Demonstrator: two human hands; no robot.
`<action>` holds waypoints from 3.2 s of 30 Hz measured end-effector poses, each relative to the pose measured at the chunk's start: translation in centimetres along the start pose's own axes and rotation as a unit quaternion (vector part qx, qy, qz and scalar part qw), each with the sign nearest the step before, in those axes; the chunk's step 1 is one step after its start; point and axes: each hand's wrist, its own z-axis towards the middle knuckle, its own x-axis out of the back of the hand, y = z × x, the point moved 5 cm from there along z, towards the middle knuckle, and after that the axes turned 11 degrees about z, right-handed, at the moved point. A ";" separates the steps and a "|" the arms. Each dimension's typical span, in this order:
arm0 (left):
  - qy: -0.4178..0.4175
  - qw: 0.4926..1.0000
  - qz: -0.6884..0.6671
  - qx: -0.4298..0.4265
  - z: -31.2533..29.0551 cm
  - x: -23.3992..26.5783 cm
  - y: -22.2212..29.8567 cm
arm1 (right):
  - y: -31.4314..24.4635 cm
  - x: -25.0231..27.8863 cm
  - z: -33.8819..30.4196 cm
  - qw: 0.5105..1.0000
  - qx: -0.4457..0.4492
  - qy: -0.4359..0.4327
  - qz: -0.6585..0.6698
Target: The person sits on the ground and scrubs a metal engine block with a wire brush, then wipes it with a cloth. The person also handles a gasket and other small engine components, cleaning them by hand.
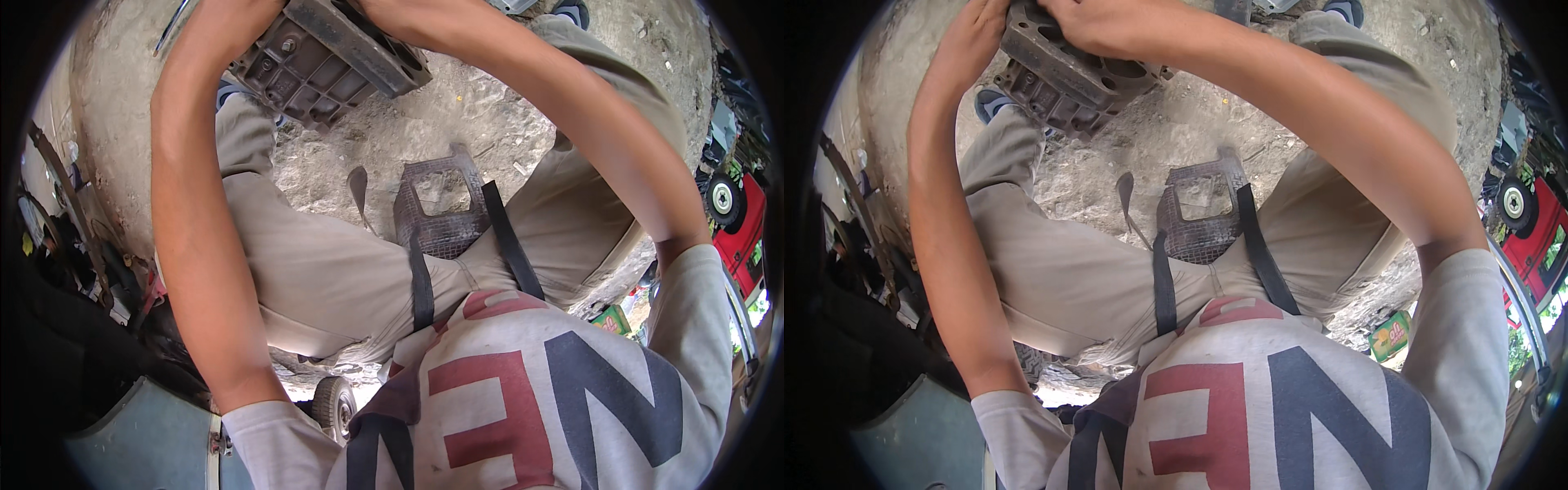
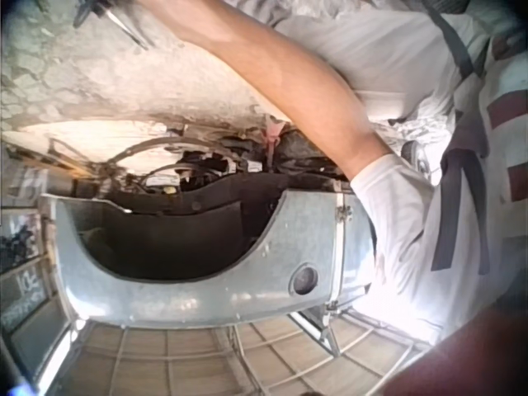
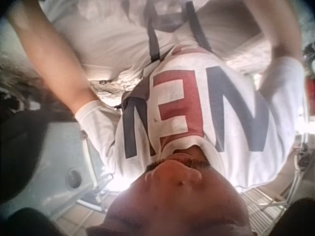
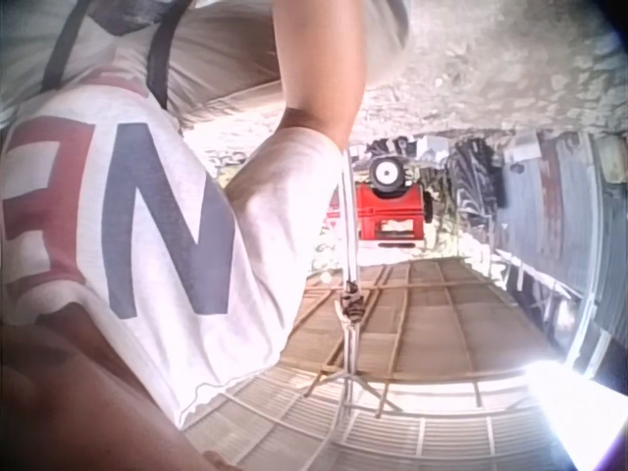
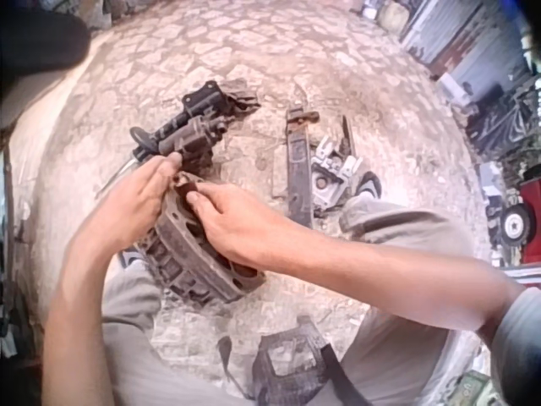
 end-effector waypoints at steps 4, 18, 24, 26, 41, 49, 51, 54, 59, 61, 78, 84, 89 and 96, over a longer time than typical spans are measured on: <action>-0.003 1.000 0.001 -0.002 0.4 0.7 -1.3 | 0.9 -1.5 0.6 1.000 -0.004 0.013 0.001; -0.013 0.999 -0.015 0.045 0.2 0.3 -0.5 | 1.6 -1.0 1.3 0.999 -0.005 0.009 0.039; 0.083 0.985 0.012 -0.151 1.7 -2.0 -2.8 | 2.0 -0.6 0.7 0.993 0.092 0.066 0.042; 0.053 0.993 0.020 -0.108 1.6 -1.0 -4.9 | 1.3 -1.5 1.2 0.999 0.024 0.032 0.032; 0.005 0.986 -0.104 0.130 1.8 -0.7 -7.7 | -0.7 -1.3 0.7 0.998 0.064 0.001 -0.022; 0.015 0.999 0.032 -0.010 -0.1 0.1 -1.4 | -0.7 -0.6 0.7 0.995 0.040 -0.030 -0.090; -0.034 0.998 0.038 0.022 0.9 0.5 -2.6 | -1.0 -0.6 1.2 0.994 -0.035 -0.053 -0.091; -0.011 0.999 0.034 0.033 1.1 -0.2 -2.2 | -0.4 0.1 0.8 0.984 -0.069 -0.061 -0.149; -0.010 0.999 0.009 0.034 0.2 0.1 -2.7 | -2.6 0.3 -0.2 0.987 -0.023 -0.095 -0.125; -0.048 0.995 -0.037 0.078 0.8 -0.1 -2.9 | -1.3 0.1 0.1 0.984 -0.007 -0.084 -0.159; -0.019 1.000 0.009 -0.013 1.6 -1.3 -2.6 | 2.3 0.6 0.3 0.975 -0.050 -0.063 -0.205; -0.021 0.999 -0.006 0.034 0.2 0.4 -0.4 | -0.1 0.0 1.0 0.988 0.064 -0.023 -0.141; 0.007 0.996 0.077 0.052 0.4 0.5 -2.4 | 2.0 -0.6 2.1 0.980 0.006 -0.048 -0.192; -0.016 0.999 0.024 0.037 0.4 0.7 -1.2 | 1.1 -0.1 1.7 0.989 0.035 -0.043 -0.134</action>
